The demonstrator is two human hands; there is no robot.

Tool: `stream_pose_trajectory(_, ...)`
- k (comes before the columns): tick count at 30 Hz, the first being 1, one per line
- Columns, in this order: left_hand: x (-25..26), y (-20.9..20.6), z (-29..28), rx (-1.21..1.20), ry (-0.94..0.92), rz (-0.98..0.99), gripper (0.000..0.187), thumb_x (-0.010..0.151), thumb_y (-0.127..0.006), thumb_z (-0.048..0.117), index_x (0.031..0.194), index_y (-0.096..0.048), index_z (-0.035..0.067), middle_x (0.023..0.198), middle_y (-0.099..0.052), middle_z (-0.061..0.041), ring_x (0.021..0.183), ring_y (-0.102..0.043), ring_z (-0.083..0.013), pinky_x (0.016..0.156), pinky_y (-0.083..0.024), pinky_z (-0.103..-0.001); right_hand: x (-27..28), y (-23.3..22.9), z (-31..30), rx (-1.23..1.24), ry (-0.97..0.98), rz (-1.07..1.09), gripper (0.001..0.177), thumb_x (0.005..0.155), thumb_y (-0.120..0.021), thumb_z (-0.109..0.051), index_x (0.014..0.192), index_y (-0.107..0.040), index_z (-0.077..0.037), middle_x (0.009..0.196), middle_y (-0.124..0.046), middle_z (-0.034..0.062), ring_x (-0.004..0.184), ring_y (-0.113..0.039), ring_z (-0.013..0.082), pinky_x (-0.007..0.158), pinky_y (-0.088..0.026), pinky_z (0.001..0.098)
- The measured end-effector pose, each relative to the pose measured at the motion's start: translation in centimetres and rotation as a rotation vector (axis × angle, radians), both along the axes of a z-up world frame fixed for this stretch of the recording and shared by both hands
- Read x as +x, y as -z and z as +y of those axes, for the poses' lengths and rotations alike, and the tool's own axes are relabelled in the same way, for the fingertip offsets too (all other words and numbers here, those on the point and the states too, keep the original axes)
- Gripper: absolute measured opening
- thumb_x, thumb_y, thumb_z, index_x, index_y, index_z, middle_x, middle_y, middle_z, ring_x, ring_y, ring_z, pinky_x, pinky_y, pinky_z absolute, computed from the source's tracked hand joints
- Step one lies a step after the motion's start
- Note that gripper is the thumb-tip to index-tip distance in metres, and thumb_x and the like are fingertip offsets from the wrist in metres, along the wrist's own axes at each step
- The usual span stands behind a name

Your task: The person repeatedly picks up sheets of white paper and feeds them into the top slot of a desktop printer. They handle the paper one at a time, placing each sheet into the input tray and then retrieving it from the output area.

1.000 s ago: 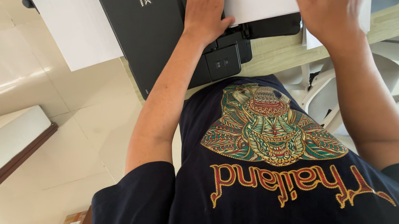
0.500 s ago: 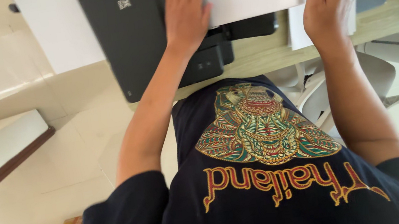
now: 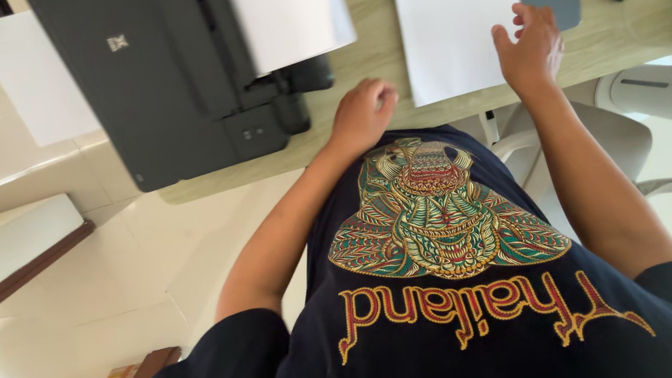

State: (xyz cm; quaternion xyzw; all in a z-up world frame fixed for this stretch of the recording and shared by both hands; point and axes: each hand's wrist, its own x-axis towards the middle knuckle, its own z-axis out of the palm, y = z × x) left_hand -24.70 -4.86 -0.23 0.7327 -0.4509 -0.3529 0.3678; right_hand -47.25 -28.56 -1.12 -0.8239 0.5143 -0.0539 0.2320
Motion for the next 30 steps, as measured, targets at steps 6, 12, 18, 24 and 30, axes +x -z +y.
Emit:
stream_pose_trajectory(6, -5.1, 4.8, -7.7, 0.238, -0.214, -0.087, 0.068, 0.086, -0.072, 0.029, 0.139, -0.048, -0.007, 0.134, -0.053, -0.028, 0.12, -0.056, -0.0414, 0.1, -0.048, -0.047, -3.6, 4.5, -4.2, -0.274, -0.211, 0.067, 0.059, 0.089, -0.083, -0.034, 0.13, -0.06, 0.003, 0.129, -0.059, 0.0221, 0.122, -0.053, 0.0415, 0.106, -0.044, 0.0481)
stream_pose_trajectory(12, -6.9, 7.4, -9.9, 0.242, -0.334, -0.081, 0.066, 0.088, -0.07, 0.028, 0.14, -0.05, -0.007, 0.133, -0.056, -0.026, 0.123, -0.058, -0.0395, 0.105, -0.047, -0.045, -2.8, 3.5, -5.0, 0.167, -0.036, 0.029, 0.056, 0.088, -0.08, -0.029, 0.134, -0.06, -0.001, 0.128, -0.057, 0.0189, 0.12, -0.055, 0.035, 0.1, -0.043, 0.0477)
stream_pose_trajectory(18, -7.2, 7.9, -10.3, 0.259, -0.445, -0.003, 0.059, 0.086, -0.068, 0.027, 0.135, -0.059, -0.004, 0.122, -0.062, -0.021, 0.113, -0.062, -0.0345, 0.1, -0.05, -0.042, -2.5, -0.1, -4.6, 0.194, -0.034, 0.0, 0.058, 0.092, -0.079, -0.028, 0.139, -0.058, -0.002, 0.126, -0.059, 0.0149, 0.11, -0.061, 0.0305, 0.097, -0.046, 0.0457)
stream_pose_trajectory(24, -7.4, 8.4, -10.2, 0.271, -0.464, -0.012, 0.06, 0.087, -0.069, 0.029, 0.135, -0.058, -0.005, 0.123, -0.061, -0.021, 0.113, -0.062, -0.0333, 0.1, -0.05, -0.041, -3.2, -0.4, -4.0, 0.026, -0.043, -0.056, 0.041, 0.091, -0.08, -0.023, 0.125, -0.067, -0.005, 0.111, -0.066, 0.0112, 0.098, -0.066, 0.0293, 0.085, -0.048, 0.0455)
stream_pose_trajectory(30, -7.7, 7.7, -10.3, 0.22, -0.52, -0.01, 0.049, 0.085, -0.071, 0.026, 0.125, -0.063, -0.001, 0.118, -0.064, -0.018, 0.109, -0.065, -0.03, 0.096, -0.052, -0.04, -3.1, 0.0, -5.1, 0.092, 0.082, -0.032, 0.025, 0.09, -0.084, -0.029, 0.089, -0.07, -0.008, 0.077, -0.071, 0.0025, 0.074, -0.068, 0.0239, 0.076, -0.051, 0.0431)
